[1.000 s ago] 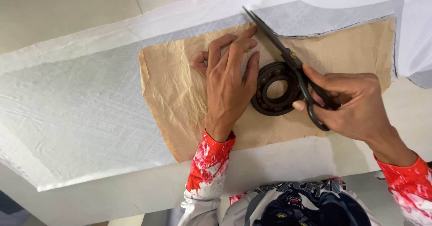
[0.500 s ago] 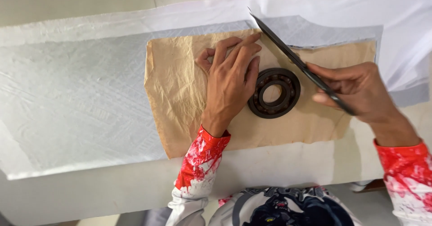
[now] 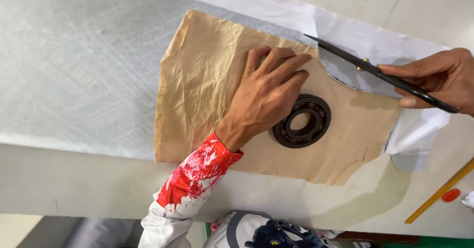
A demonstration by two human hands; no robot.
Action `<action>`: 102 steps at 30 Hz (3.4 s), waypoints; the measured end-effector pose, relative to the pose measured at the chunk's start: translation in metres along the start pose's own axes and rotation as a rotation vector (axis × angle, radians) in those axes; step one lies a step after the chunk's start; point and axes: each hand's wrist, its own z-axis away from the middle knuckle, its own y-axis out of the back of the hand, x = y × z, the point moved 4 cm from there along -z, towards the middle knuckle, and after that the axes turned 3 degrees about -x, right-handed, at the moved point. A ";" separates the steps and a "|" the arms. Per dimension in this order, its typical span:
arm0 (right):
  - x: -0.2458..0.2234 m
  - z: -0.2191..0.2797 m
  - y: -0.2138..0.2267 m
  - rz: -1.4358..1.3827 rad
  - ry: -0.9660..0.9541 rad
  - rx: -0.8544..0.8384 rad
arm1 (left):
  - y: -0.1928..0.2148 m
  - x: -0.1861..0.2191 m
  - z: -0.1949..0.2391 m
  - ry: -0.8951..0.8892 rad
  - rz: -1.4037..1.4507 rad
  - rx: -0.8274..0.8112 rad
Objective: Laying out fabric on a table, placing a pattern, marking the outline, and cutting it with scissors.
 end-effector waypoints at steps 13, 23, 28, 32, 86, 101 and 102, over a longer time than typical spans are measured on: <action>0.005 -0.022 0.031 0.488 0.074 -0.103 | -0.001 -0.001 0.001 0.002 0.002 0.017; -0.007 -0.032 0.018 0.399 0.138 -0.108 | -0.004 -0.003 0.003 0.004 0.002 0.016; -0.012 -0.035 0.014 0.518 0.068 -0.109 | -0.005 -0.004 0.004 0.008 -0.013 0.016; -0.005 -0.031 0.016 0.380 0.102 -0.134 | -0.006 -0.004 0.005 0.013 -0.027 0.029; -0.126 -0.088 -0.069 0.488 0.272 -0.061 | -0.008 -0.007 0.009 0.029 -0.035 0.184; -0.165 -0.100 -0.095 0.541 0.265 -0.040 | -0.010 -0.007 0.011 0.061 -0.055 0.258; -0.160 -0.101 -0.091 0.545 0.267 -0.043 | -0.010 -0.007 0.011 0.063 -0.057 0.262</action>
